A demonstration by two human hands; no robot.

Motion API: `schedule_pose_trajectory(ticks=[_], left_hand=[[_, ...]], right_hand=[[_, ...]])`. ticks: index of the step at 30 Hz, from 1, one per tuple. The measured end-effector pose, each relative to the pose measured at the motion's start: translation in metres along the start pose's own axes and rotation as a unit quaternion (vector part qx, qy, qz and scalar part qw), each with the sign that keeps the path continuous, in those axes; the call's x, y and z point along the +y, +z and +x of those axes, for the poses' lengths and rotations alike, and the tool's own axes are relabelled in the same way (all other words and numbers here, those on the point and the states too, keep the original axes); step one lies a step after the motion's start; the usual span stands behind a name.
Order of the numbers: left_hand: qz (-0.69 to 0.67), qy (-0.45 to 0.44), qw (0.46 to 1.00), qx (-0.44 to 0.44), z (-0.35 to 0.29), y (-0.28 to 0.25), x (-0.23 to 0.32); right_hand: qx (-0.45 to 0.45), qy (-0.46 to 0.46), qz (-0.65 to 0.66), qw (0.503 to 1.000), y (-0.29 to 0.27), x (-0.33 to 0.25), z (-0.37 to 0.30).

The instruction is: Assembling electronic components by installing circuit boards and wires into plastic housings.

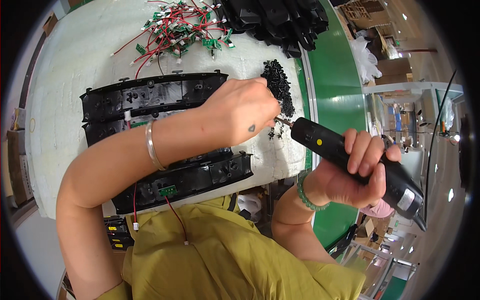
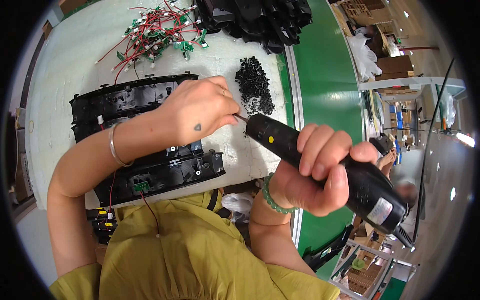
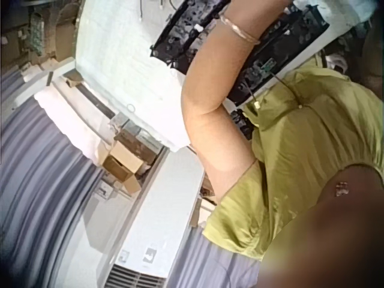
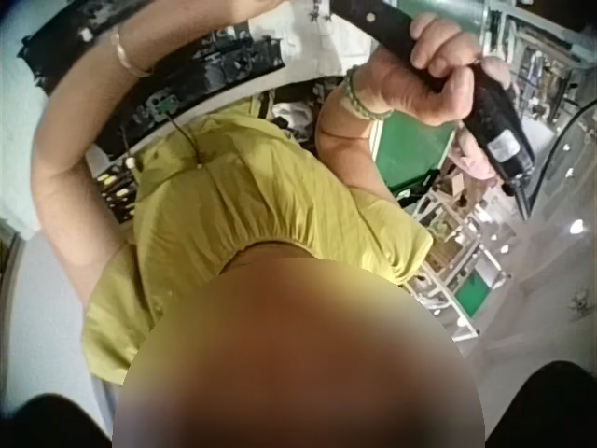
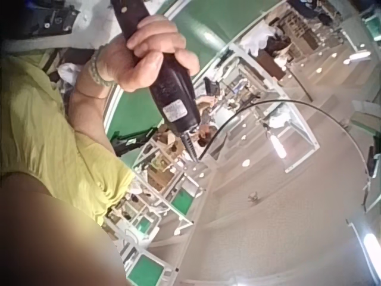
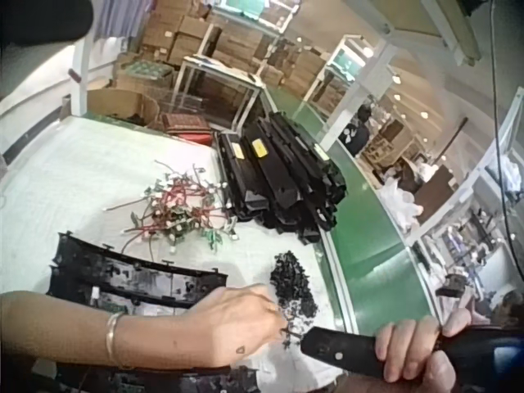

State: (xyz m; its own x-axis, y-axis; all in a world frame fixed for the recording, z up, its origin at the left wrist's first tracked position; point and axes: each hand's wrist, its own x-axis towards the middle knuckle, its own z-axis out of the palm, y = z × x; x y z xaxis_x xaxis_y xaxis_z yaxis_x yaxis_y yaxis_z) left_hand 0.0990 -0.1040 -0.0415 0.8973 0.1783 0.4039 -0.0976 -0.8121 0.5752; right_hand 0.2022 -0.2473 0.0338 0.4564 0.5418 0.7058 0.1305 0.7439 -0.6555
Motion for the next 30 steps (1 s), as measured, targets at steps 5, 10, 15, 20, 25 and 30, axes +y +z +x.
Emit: schedule_pose_trajectory(ticks=[5, 10, 15, 20, 25, 30], left_hand=[[-0.059, 0.027, 0.991, 0.117, -0.011, 0.009, 0.0], [-0.073, 0.044, 0.984, 0.159, -0.017, 0.004, 0.006], [-0.076, 0.054, 0.979, 0.179, -0.021, 0.001, 0.009], [-0.057, 0.066, 0.98, 0.18, -0.023, 0.002, 0.013], [-0.048, 0.068, 0.981, 0.173, -0.027, -0.001, 0.014], [-0.032, 0.078, 0.984, 0.156, -0.03, -0.008, 0.017]], right_hand=[[0.007, -0.009, 0.045, 0.999, -0.003, -0.014, -0.001], [0.008, -0.033, 0.109, 0.993, -0.004, -0.019, -0.003], [0.022, -0.033, 0.14, 0.989, 0.002, -0.022, -0.003], [0.045, -0.028, 0.129, 0.99, 0.01, -0.027, -0.004], [0.044, -0.031, 0.134, 0.99, 0.014, -0.028, -0.004], [0.034, -0.029, 0.132, 0.99, 0.017, -0.028, -0.005]])
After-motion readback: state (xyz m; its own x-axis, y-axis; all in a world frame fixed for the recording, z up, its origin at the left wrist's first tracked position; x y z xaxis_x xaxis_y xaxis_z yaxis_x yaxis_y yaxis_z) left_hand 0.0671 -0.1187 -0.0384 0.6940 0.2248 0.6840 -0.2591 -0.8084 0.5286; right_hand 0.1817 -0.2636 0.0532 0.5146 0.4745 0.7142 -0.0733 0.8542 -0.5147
